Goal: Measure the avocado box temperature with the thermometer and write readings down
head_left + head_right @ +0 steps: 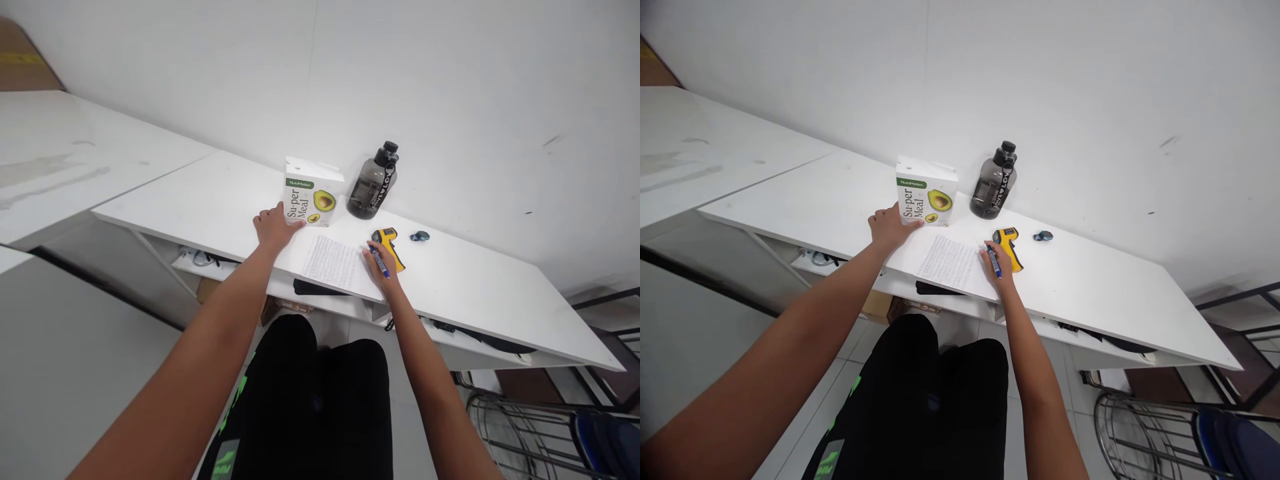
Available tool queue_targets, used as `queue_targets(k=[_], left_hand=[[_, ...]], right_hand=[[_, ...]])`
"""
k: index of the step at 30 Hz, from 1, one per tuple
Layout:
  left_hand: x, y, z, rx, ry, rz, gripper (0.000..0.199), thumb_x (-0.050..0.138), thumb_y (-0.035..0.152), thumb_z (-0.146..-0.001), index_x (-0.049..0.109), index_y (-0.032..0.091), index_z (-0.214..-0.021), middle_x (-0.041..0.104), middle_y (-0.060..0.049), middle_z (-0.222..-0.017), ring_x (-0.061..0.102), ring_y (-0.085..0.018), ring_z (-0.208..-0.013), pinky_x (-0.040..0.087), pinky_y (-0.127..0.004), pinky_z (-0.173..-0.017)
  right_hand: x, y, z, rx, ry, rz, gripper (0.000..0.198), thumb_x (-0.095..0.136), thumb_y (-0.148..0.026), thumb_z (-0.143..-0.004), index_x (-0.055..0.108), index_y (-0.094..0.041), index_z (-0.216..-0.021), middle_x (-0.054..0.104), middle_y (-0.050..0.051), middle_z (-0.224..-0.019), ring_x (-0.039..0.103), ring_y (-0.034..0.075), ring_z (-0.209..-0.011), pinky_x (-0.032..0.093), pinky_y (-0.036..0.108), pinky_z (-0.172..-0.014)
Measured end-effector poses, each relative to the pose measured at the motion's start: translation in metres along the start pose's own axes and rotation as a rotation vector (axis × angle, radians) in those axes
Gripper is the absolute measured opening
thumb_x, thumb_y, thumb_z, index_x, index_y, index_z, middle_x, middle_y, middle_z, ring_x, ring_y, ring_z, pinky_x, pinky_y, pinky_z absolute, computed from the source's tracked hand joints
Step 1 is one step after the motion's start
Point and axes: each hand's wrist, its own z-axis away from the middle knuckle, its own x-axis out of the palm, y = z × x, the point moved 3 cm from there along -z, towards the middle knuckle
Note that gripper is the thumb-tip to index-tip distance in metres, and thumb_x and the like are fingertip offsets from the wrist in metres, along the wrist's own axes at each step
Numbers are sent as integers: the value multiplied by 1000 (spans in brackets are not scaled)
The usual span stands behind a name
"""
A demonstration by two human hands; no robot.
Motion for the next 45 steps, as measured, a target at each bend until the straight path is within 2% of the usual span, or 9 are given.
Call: queue_targets(k=[5, 14, 22, 29, 34, 37, 40, 42, 45], left_hand=[[1, -1, -1, 3, -1, 30, 71, 59, 69, -78, 53, 23, -131, 65, -17, -125, 47, -41, -126, 31, -53, -106], [1, -1, 0, -14, -12, 4, 79, 58, 71, -76, 50, 23, -138, 65, -16, -130, 47, -40, -129, 30, -51, -109], [3, -2, 1, -41, 2, 103, 123, 62, 68, -72, 3, 10, -163, 56, -20, -146, 42, -42, -137, 25, -52, -114], [-1, -1, 1, -50, -13, 91, 121, 62, 69, -72, 7, 11, -163, 55, -22, -148, 41, -42, -139, 24, -54, -116], [-3, 1, 4, -62, 4, 112, 122, 64, 69, -72, 4, 14, -163, 51, -23, -152, 40, -42, -143, 23, -57, -117], [-4, 0, 6, -101, 98, 123, 130, 67, 72, -70, -4, 14, -163, 27, -24, -166, 23, -41, -154, 16, -62, -121], [-5, 0, 3, -120, 184, 164, 135, 70, 73, -67, -8, 17, -162, 11, -22, -171, 10, -39, -158, 12, -65, -122], [-5, 2, -6, -112, 184, 279, 136, 75, 68, -68, -11, 20, -162, 18, -23, -169, 18, -38, -157, 20, -62, -122], [-2, 10, -27, -111, 90, 597, 128, 74, 56, -77, -17, 22, -160, 42, -23, -158, 50, -30, -141, 45, -48, -111]], right_hand=[[5, 9, -4, 103, -64, 37, 55, 57, -38, -82, 64, -19, -133, 73, 7, -106, 54, 14, -64, 52, 36, -74], [8, 5, -5, 63, -137, 6, 56, 56, -37, -84, 64, -14, -135, 77, 8, -102, 56, 16, -71, 50, 35, -80], [10, 10, -5, 39, -136, 48, 61, 56, -42, -86, 60, -16, -140, 77, 6, -101, 53, 16, -68, 49, 34, -77], [10, 5, -4, -19, -164, 47, 75, 52, -34, -86, 35, -25, -158, 61, 12, -145, 55, 15, -66, 51, 36, -78], [6, -1, 0, -3, 2, 66, 66, 44, -35, -91, 41, -20, -154, 69, 13, -130, 60, 18, -70, 52, 39, -80], [3, -5, 4, -20, 194, 204, 52, 37, -36, -94, 60, -18, -137, 73, 13, -115, 64, 24, -87, 50, 41, -88], [-2, -5, 5, 40, 369, 386, 43, 39, -33, -92, 71, -19, -117, 69, 16, -120, 59, 31, -112, 43, 49, -97], [-5, -1, 4, 143, 443, 459, 38, 44, -32, -90, 73, -20, -112, 65, 17, -129, 52, 36, -122, 39, 55, -99], [-7, 8, -2, 286, 466, 455, 41, 52, -31, -86, 70, -20, -121, 62, 19, -135, 46, 40, -129, 35, 61, -102]])
